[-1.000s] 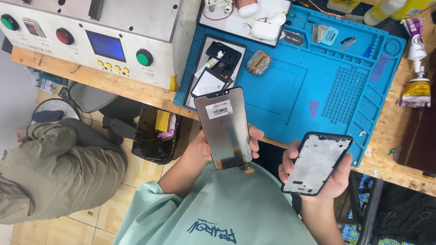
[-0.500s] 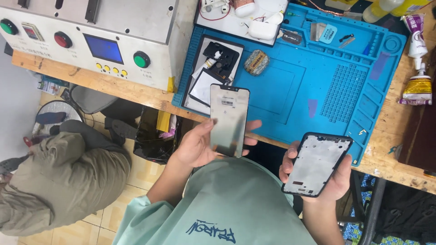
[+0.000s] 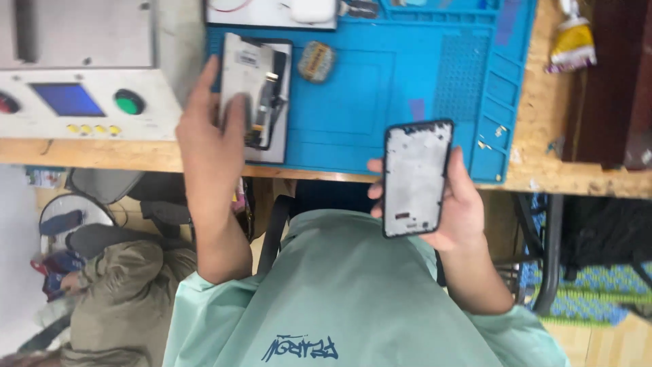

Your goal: Disassembling a smartphone, applying adhesive to the frame, and preparing internal components for reassembly.

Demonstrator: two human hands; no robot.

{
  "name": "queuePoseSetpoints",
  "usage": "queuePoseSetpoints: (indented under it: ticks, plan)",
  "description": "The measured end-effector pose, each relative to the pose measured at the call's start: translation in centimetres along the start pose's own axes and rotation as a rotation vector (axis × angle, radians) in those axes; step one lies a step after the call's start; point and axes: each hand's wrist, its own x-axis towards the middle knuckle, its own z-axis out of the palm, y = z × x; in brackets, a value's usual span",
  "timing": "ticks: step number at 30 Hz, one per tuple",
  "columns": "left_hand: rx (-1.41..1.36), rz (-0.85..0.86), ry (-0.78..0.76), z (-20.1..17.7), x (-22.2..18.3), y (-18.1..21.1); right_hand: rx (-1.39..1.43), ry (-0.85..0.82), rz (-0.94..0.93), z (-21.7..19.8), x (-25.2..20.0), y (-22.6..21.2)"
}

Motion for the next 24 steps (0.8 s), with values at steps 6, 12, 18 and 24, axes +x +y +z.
queuePoseSetpoints:
  ticks: [6,12,18,24]
  plan:
    - [0.46,0.21,0.233,2.1,-0.3,-0.9,0.012,-0.031,-0.014,1.5,0.9,-1.6]
    - [0.528,0.551,0.342,2.6,-3.8,0.9,0.023,-0.002,-0.049,3.5,1.8,-1.7]
    - [0.316,0.991,0.04,6.6,-8.2,0.7,-0.029,0.02,-0.073,5.0,1.9,-1.5]
    - [0.197,1.016,0.033,11.4,-8.5,1.7,-0.09,0.066,-0.108,6.1,1.5,-1.2]
